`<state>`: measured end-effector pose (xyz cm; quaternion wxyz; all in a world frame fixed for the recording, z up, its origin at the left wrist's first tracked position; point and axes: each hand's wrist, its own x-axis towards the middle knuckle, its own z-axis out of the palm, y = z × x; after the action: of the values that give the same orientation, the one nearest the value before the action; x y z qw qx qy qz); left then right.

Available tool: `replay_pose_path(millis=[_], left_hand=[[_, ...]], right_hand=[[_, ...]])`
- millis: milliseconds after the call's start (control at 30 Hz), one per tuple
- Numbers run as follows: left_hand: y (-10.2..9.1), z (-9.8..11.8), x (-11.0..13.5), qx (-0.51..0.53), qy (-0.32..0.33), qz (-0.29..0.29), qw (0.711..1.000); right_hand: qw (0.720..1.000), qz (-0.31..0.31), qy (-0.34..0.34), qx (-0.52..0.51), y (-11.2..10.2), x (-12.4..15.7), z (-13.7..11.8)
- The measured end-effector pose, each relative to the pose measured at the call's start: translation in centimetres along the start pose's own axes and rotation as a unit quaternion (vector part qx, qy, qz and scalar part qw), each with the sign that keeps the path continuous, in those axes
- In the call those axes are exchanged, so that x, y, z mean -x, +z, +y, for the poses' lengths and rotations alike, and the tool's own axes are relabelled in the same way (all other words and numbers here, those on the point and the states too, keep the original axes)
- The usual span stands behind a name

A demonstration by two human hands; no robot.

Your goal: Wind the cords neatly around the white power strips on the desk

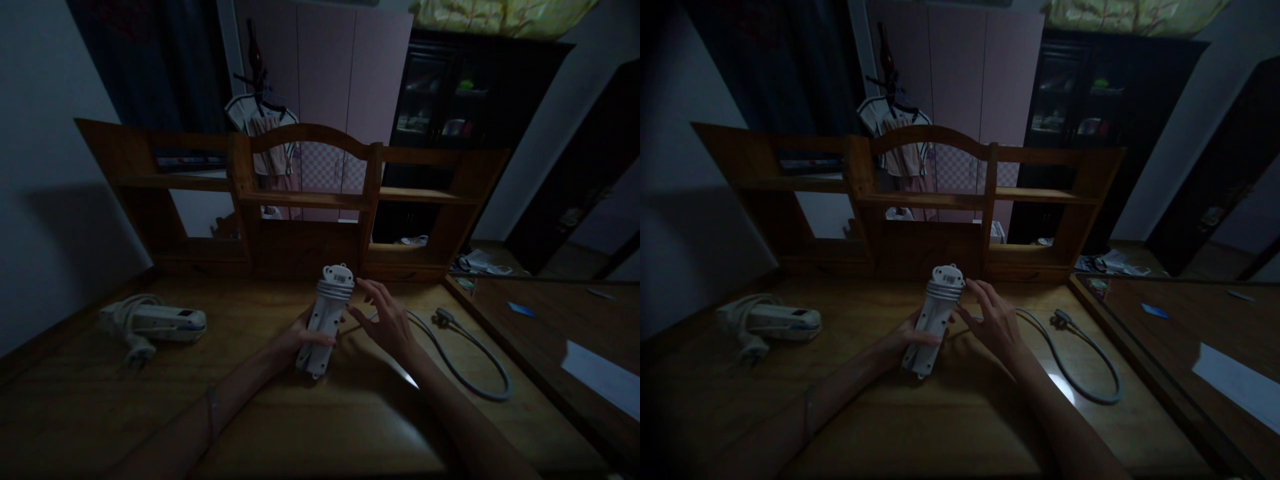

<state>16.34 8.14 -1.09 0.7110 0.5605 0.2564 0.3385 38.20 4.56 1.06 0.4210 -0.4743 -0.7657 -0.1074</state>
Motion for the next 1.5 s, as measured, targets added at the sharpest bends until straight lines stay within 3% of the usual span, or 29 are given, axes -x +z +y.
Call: replay_pose_path(millis=[133, 333, 600, 833, 1067, 1233, 1500], left_hand=[[-0.3, -0.4, -0.3, 0.008, -0.002, 0.006, 1.0], [0.3, 0.1, 0.0, -0.028, -0.01, -0.042, 0.999], [1.0, 0.7, -0.3, -0.06, -0.004, -0.028, 0.998], [0.9, 0.8, 0.0, -0.058, -0.007, -0.033, 0.998], [0.9, 0.0, 0.1, -0.028, -0.008, -0.01, 1.0], [0.9, 0.4, 0.1, -0.037, -0.009, -0.032, 0.999], [1.4, 0.6, 0.3, -0.036, 0.006, -0.008, 0.999]], right_hand=[[1.0, -0.003, -0.003, 0.005, 0.3, 0.1, -0.6], [1.0, 0.012, 0.002, 0.014, 0.7, 0.5, -0.6], [0.998, 0.054, -0.039, 0.015, -0.2, 0.3, 0.3], [0.998, 0.044, -0.045, 0.011, -0.1, 0.6, 0.4], [0.999, 0.018, 0.017, -0.024, 0.6, 0.7, 0.4], [0.999, 0.014, 0.029, -0.01, 0.5, 0.6, 0.6], [0.997, 0.002, 0.046, -0.061, 0.7, 0.6, 0.8]])
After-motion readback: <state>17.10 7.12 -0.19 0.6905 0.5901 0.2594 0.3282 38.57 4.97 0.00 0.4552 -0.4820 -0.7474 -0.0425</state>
